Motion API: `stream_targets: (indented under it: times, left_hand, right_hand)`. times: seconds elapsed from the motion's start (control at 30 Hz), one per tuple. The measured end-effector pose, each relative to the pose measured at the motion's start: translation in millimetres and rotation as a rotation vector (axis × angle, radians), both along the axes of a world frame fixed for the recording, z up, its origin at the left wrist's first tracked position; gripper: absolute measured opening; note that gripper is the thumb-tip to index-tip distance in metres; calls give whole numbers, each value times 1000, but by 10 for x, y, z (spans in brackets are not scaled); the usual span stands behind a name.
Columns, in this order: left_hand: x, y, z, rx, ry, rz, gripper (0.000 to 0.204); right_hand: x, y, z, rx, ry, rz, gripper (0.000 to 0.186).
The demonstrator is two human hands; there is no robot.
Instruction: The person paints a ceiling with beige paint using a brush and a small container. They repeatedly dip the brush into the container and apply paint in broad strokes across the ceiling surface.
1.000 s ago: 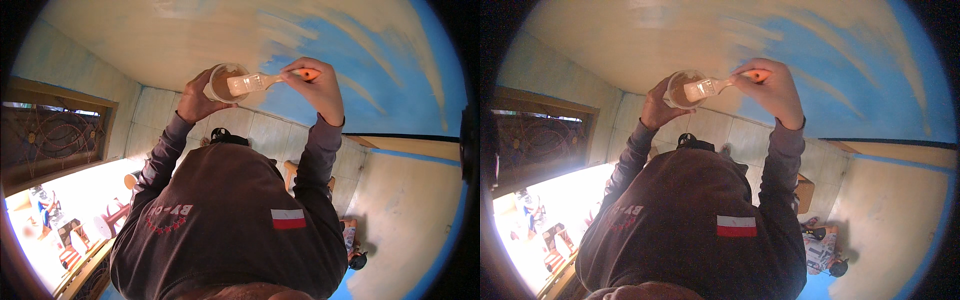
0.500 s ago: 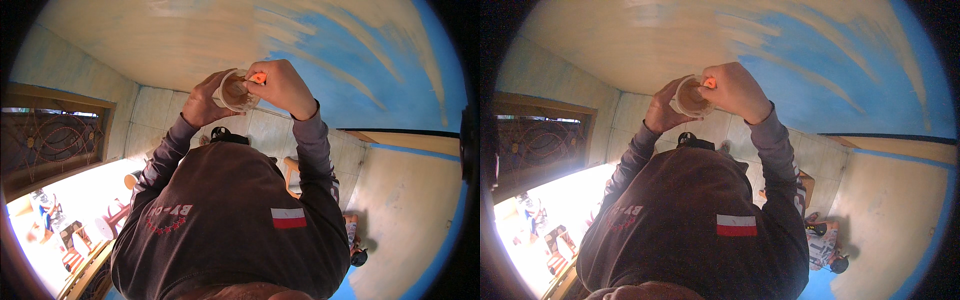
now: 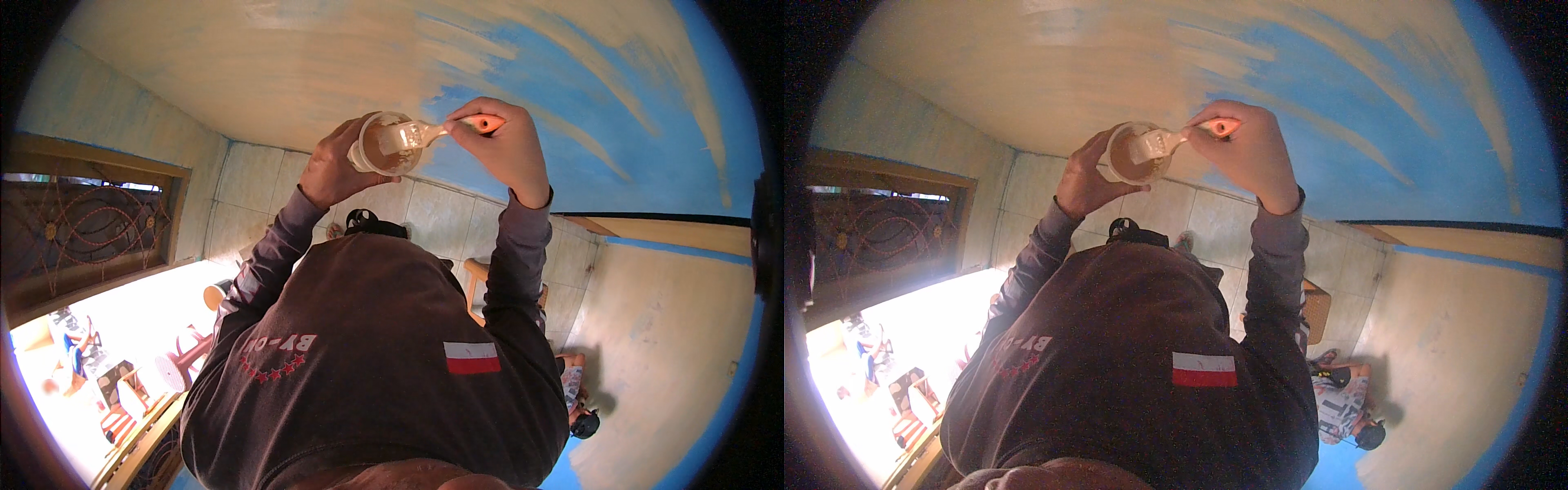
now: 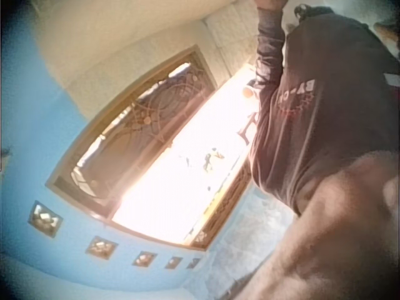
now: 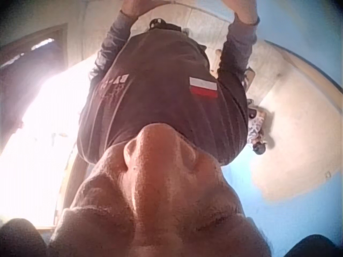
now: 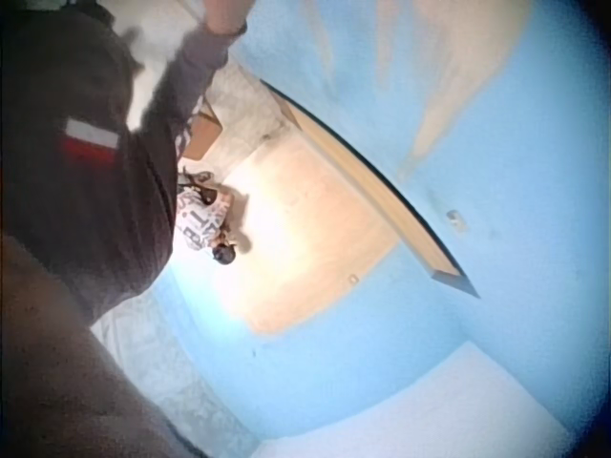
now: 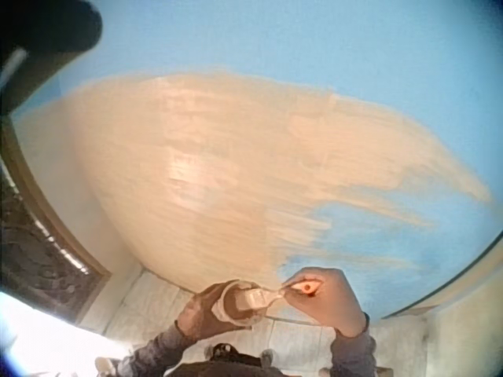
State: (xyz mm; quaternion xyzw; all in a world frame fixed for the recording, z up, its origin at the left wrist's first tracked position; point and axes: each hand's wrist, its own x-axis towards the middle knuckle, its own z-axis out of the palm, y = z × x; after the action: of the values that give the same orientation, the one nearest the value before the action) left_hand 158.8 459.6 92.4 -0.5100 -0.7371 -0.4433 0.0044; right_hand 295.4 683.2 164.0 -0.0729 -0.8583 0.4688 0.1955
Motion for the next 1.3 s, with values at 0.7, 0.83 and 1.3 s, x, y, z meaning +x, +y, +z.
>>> stream_targets:
  times: [0.7,0.83,1.3]
  left_hand:
    - [-42,918,803,162,218,146,75]
    - [-59,1038,920,132,176,122,81]
    - [32,1012,1015,138,162,126,74]
  right_hand:
    - [308,708,-30,-622,705,-341,19]
    - [155,831,129,-525,810,-320,18]
    - [786,1709,262,52,699,-766,19]
